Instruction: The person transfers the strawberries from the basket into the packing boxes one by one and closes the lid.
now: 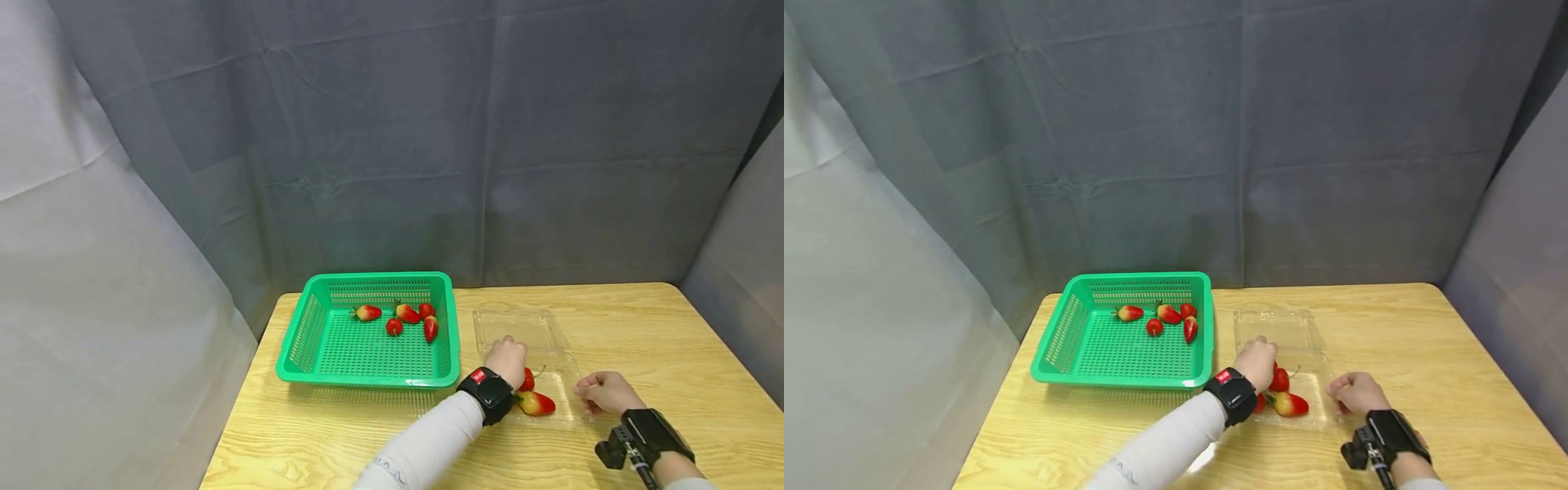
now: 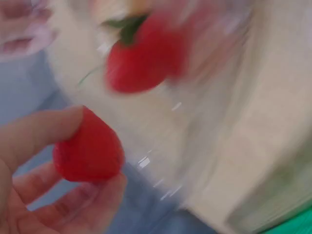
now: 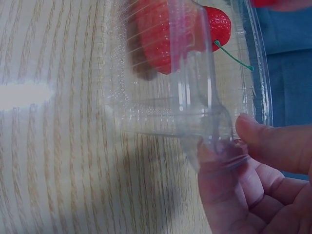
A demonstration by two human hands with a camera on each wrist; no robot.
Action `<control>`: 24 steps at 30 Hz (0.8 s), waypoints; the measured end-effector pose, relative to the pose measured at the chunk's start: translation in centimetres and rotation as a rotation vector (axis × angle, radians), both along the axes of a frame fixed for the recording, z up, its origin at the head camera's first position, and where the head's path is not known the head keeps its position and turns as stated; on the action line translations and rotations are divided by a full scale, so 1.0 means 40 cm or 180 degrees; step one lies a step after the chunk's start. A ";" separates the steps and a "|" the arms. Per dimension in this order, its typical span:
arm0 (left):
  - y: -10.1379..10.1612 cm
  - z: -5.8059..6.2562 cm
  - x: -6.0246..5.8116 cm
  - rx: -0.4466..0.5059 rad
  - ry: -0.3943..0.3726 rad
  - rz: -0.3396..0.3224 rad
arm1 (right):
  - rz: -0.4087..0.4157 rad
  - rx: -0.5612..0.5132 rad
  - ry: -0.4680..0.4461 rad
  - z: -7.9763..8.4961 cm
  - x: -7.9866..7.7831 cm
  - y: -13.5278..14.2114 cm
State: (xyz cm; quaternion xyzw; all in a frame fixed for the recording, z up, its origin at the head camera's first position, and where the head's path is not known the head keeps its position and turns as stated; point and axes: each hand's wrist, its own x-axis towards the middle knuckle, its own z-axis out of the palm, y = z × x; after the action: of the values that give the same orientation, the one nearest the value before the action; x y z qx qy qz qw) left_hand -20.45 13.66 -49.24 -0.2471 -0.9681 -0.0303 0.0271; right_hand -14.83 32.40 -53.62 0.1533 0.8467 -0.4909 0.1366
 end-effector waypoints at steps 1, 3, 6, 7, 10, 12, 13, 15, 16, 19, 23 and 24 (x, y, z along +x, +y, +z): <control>0.003 -0.018 0.002 -0.0059 0.0034 0.0031 | -0.0001 0.0005 -0.0001 0.000 0.000 0.000; 0.007 -0.053 0.003 -0.0103 0.0095 0.0090 | -0.0001 0.0018 -0.0003 0.000 0.000 0.000; 0.015 -0.113 -0.003 -0.0142 0.0209 0.0171 | -0.0004 0.0016 -0.0012 0.002 0.001 -0.001; 0.018 -0.129 -0.004 -0.0156 0.0225 0.0186 | -0.0001 0.0008 -0.0018 0.002 0.002 -0.001; 0.023 -0.160 -0.008 -0.0217 0.0220 0.0204 | -0.0005 -0.0020 -0.0034 0.002 0.002 0.000; 0.024 -0.170 -0.009 -0.0282 0.0229 0.0162 | -0.0007 -0.0032 -0.0036 0.001 0.002 0.001; 0.025 -0.172 -0.008 -0.0302 0.0231 0.0140 | -0.0010 -0.0034 -0.0036 0.000 0.002 0.001; 0.026 -0.174 -0.006 -0.0351 0.0219 0.0113 | -0.0012 -0.0034 -0.0032 -0.001 0.002 0.002; 0.026 -0.174 -0.005 -0.0349 0.0183 0.0122 | -0.0009 -0.0029 -0.0026 -0.002 0.002 0.003; 0.023 -0.161 -0.002 -0.0364 0.0065 0.0107 | -0.0002 -0.0014 -0.0014 -0.004 0.002 0.006; 0.008 -0.076 0.003 -0.0249 -0.0092 -0.0023 | 0.0007 0.0006 -0.0014 -0.005 0.004 0.009; 0.001 -0.041 0.003 -0.0191 -0.0110 -0.0098 | 0.0006 0.0009 -0.0016 -0.005 0.004 0.009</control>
State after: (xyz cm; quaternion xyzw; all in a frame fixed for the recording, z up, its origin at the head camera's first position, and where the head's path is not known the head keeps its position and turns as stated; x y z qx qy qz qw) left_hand -20.31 13.69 -50.88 -0.2621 -0.9650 -0.0059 0.0024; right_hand -14.67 32.75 -53.83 0.1540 0.8472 -0.4891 0.1389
